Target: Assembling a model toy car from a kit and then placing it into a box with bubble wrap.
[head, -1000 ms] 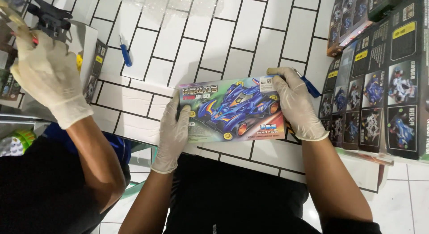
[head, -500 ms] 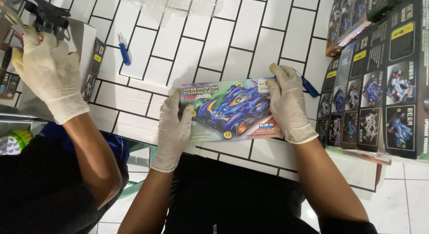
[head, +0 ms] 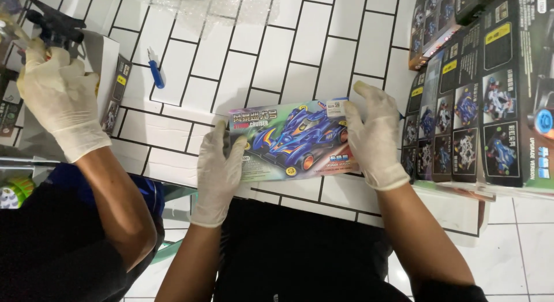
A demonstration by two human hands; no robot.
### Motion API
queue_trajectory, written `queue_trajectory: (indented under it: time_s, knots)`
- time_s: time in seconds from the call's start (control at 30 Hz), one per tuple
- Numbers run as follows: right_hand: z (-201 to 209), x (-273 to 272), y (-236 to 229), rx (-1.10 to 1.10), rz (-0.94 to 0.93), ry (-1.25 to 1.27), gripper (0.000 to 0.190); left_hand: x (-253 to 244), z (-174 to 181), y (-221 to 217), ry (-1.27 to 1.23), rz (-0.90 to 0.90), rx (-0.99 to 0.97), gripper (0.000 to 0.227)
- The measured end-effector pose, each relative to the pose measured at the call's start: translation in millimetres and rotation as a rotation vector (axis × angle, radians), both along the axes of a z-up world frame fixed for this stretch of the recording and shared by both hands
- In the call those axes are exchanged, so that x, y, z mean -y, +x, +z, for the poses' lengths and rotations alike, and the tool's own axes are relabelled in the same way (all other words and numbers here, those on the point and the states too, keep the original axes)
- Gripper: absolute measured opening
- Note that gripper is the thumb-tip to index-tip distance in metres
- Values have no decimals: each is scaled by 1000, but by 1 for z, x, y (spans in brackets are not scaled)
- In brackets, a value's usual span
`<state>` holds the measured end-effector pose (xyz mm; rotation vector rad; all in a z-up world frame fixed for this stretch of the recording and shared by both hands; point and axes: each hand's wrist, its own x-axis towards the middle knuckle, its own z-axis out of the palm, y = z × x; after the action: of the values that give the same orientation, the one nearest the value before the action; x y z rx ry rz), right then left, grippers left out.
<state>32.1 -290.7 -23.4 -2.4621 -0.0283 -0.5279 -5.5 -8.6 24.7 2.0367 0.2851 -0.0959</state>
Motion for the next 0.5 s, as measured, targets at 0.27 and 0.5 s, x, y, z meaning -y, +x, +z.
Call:
queue_trajectory:
  time_s: [0.27,0.5]
  knots:
    - [-15,10,-51,-190,-47,-190,42,-6,-22,-20,177,-91,167,52]
    - [33,-18,-67,-231,-27,361,34,-12,-18,-25,-82,-101,308,47]
